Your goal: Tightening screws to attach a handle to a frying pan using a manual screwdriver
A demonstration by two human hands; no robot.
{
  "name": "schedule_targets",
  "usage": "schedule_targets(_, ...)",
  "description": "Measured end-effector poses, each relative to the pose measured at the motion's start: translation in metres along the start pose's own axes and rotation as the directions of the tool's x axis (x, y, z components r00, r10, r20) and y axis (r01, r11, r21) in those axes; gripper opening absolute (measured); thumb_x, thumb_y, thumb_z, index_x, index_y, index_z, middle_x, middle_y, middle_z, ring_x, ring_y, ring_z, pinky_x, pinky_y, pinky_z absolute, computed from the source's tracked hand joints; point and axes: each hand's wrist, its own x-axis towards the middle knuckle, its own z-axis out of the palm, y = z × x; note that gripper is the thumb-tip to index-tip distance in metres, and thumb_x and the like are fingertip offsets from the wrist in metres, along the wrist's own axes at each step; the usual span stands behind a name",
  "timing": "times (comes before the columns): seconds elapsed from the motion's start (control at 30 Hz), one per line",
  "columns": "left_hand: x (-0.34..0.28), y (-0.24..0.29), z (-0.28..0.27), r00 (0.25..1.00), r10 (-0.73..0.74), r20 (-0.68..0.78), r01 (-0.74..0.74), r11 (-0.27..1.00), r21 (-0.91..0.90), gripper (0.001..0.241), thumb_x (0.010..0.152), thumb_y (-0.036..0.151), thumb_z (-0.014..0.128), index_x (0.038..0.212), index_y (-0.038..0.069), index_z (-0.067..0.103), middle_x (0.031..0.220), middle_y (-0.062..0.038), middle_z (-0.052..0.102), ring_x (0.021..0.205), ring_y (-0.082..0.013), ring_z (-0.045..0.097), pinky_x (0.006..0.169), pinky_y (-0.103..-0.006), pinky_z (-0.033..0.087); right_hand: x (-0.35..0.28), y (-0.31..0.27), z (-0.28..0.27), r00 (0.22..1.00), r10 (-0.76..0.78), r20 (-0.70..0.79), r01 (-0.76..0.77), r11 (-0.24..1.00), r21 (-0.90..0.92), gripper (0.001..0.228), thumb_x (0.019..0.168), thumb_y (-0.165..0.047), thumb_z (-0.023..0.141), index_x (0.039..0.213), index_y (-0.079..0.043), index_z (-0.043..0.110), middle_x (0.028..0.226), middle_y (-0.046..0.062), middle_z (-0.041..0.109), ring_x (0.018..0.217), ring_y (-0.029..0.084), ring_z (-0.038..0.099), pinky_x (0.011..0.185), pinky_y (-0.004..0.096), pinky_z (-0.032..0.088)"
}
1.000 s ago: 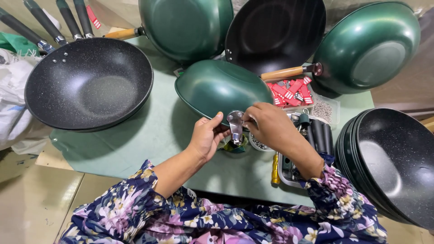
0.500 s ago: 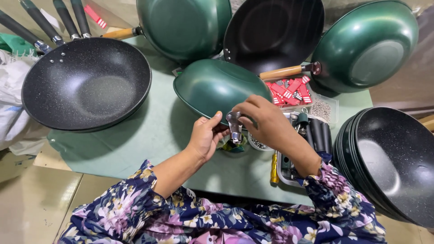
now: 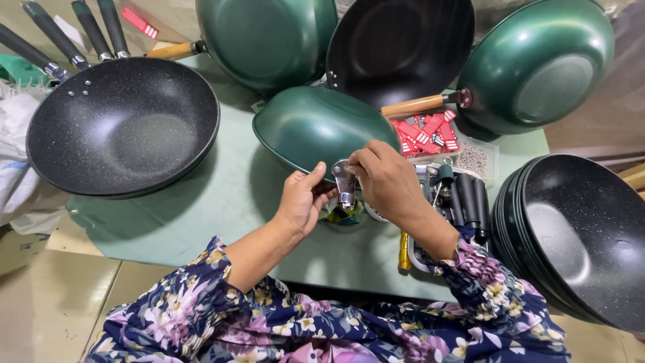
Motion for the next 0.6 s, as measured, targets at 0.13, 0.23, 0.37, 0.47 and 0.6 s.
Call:
schedule_targets(0.13, 0.003, 0.001, 0.003, 1.000, 0.015, 0.017, -0.015, 1.000, 0.015, 0.025, 0.094, 0.011, 0.074, 0.088, -0.002, 0.054, 0.081, -0.026, 0.071, 0.067, -0.0345, 0.074, 0.064, -0.0443, 0.067, 0.001, 0.007, -0.011, 0.999, 0.035, -0.016, -0.035, 0.999, 0.021, 0.009, 0.098, -0.025, 0.069, 0.097, -0.017, 0.065, 0.085, 0.001, 0.054, 0.079, 0.023, 0.062, 0.074, 0.034, 0.054)
schedule_targets(0.23, 0.005, 0.003, 0.008, 0.999, 0.028, 0.045, -0.029, 0.999, 0.025, 0.023, 0.094, 0.012, 0.074, 0.089, -0.001, 0.057, 0.083, -0.025, 0.072, 0.069, -0.0337, 0.075, 0.065, -0.0440, 0.068, 0.006, 0.009, -0.039, 0.999, 0.009, 0.032, -0.010, 0.999, 0.042, 0.011, 0.091, -0.020, 0.074, 0.098, -0.015, 0.066, 0.090, 0.005, 0.056, 0.084, 0.027, 0.063, 0.076, 0.038, 0.053)
schedule_targets(0.37, 0.003, 0.006, 0.017, 0.995, 0.074, 0.062, -0.077, 0.996, 0.054, 0.020, 0.094, 0.012, 0.074, 0.089, -0.001, 0.059, 0.078, -0.022, 0.072, 0.065, -0.0296, 0.074, 0.062, -0.0399, 0.068, 0.013, -0.003, -0.071, 0.838, 0.275, 0.471, -0.264, 0.960, -0.090, 0.089, 0.071, -0.024, 0.082, 0.149, -0.021, 0.040, 0.138, 0.018, 0.047, 0.120, 0.045, 0.056, 0.092, 0.053, 0.054)
schedule_targets(0.47, 0.005, 0.007, 0.027, 0.991, 0.100, 0.092, -0.106, 0.992, 0.073, 0.020, 0.094, 0.013, 0.075, 0.089, -0.001, 0.060, 0.077, -0.020, 0.072, 0.063, -0.0271, 0.073, 0.062, -0.0370, 0.067, 0.007, -0.004, -0.054, 0.808, 0.371, 0.457, -0.352, 0.927, -0.130, 0.099, 0.074, -0.012, 0.073, 0.160, -0.020, 0.026, 0.145, 0.029, 0.041, 0.120, 0.056, 0.054, 0.095, 0.061, 0.053)
schedule_targets(0.6, 0.004, 0.013, 0.048, 0.972, 0.157, 0.173, -0.175, 0.979, 0.099, 0.020, 0.093, 0.012, 0.075, 0.087, 0.000, 0.062, 0.073, -0.020, 0.071, 0.060, -0.0284, 0.073, 0.054, -0.0336, 0.066, -0.016, 0.012, -0.012, 0.956, 0.278, 0.090, -0.243, 0.928, -0.283, 0.085, 0.089, -0.001, 0.058, 0.165, -0.013, 0.020, 0.137, 0.033, 0.047, 0.101, 0.052, 0.064, 0.077, 0.055, 0.061)
